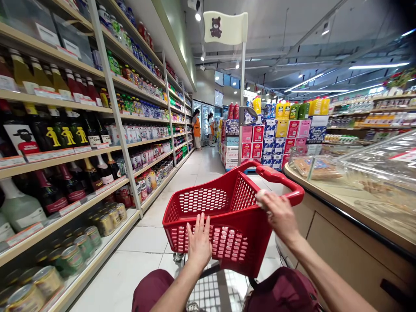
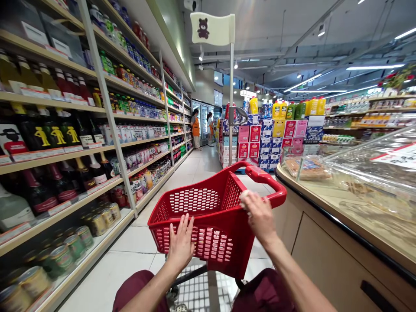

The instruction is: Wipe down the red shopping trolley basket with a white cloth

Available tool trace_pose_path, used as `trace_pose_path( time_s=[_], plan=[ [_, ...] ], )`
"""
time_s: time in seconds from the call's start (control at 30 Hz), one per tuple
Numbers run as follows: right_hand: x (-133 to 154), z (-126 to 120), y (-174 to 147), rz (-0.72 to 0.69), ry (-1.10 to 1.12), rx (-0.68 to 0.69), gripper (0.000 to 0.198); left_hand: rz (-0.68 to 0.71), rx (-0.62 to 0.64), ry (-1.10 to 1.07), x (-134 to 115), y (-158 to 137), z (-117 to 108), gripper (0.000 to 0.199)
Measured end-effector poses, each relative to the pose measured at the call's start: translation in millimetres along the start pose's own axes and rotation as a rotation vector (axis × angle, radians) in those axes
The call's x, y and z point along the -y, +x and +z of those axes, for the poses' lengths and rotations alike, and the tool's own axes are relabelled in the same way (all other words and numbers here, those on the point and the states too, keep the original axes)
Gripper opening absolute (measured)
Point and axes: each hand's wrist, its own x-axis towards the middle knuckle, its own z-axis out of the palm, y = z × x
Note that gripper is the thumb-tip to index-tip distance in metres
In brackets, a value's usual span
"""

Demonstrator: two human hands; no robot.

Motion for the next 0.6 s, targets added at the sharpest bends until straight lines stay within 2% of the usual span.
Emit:
trace_pose_path(
  time_s=[0.07, 0.1, 0.2, 0.27, 0.4, 0.47, 0.6],
  plan=[
    [-4.6, -1.3, 2.2, 0.084, -0.044, -0.051, 0.048, -0.014, -0.003, 0.002, -2.1, 0.6, -0.6, 0.073],
    [0.6, 0.7, 2.5, 0.077, -0.040, -0.047, 0.049, -0.018, -0.004, 0.004, -2.8, 0.7, -0.8, 0.074],
    [32.3, 11.6, 1.3, -0.082, 0.052, 0.058, 0.055, -0.007, 0.000, 0.011, -2.0, 0.1, -0.9, 0.073],
    [43.7, 14.6, 1.3, -0.135, 0.080, 0.093, 0.055, 0.007, -0.002, 0.016, -0.6, -0.8, -0.6, 0.073],
    [29.2, 8.3, 4.4, 0.027, -0.020, 0.018, 0.048, -0.001, -0.009, 0.008, -1.6, -1.5, -0.2, 0.072],
    [32.6, 10.1, 4.6, 0.045, -0.021, 0.016, 0.048, -0.012, 0.001, -0.009, -2.3, -1.5, -0.8, 0.073],
    [69.1, 25.0, 1.5, -0.122, 0.101, 0.081, 0.047, -0.002, 0.007, -0.018, 0.2, -2.2, -1.5, 0.073]
  ],
)
